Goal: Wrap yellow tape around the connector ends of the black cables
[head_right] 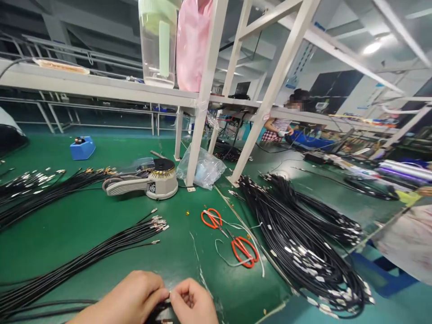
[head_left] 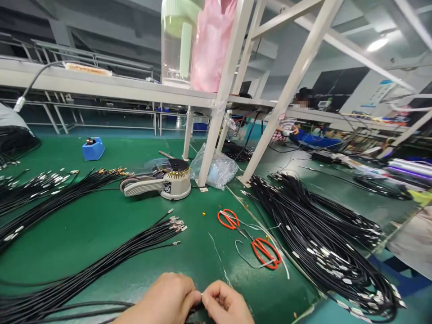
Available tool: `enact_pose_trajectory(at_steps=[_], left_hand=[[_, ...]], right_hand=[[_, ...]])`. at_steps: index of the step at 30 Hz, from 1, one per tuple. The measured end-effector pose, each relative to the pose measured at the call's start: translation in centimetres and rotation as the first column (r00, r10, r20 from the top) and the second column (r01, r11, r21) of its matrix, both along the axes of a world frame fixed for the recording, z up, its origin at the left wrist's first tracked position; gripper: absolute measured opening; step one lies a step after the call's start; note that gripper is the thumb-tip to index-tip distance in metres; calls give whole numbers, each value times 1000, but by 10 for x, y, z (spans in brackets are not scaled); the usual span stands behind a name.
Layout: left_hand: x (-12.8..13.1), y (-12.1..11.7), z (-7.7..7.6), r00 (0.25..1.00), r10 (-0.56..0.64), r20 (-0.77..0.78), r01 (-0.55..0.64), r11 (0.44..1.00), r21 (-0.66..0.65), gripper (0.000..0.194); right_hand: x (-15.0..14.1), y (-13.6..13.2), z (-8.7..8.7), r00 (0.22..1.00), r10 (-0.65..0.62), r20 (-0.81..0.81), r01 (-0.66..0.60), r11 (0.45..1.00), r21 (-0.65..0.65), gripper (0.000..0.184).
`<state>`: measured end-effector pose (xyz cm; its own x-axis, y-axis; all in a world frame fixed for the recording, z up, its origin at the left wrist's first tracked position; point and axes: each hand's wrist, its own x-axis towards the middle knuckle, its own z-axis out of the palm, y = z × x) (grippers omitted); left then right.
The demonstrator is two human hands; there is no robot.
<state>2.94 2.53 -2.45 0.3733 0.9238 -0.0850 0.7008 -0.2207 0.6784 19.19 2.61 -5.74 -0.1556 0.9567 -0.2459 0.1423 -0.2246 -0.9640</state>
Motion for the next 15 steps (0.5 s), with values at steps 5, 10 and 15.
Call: enact_pose_trajectory(at_steps=[5,10,15], left_hand=[[-21,1,5,971,76,-229,-3,953,303,33],[-40,35,-25,923,303,-238,-156,859,487,31],[-41,58,-60,899,397,-186,-221,778,589,28]], right_hand=[[14,-3,5,991,93,96,-90,995,-32,20],[33,52,42,973,102,209,-111,993,33,18],[5,167,109,994,-30,108,13,988,156,15]])
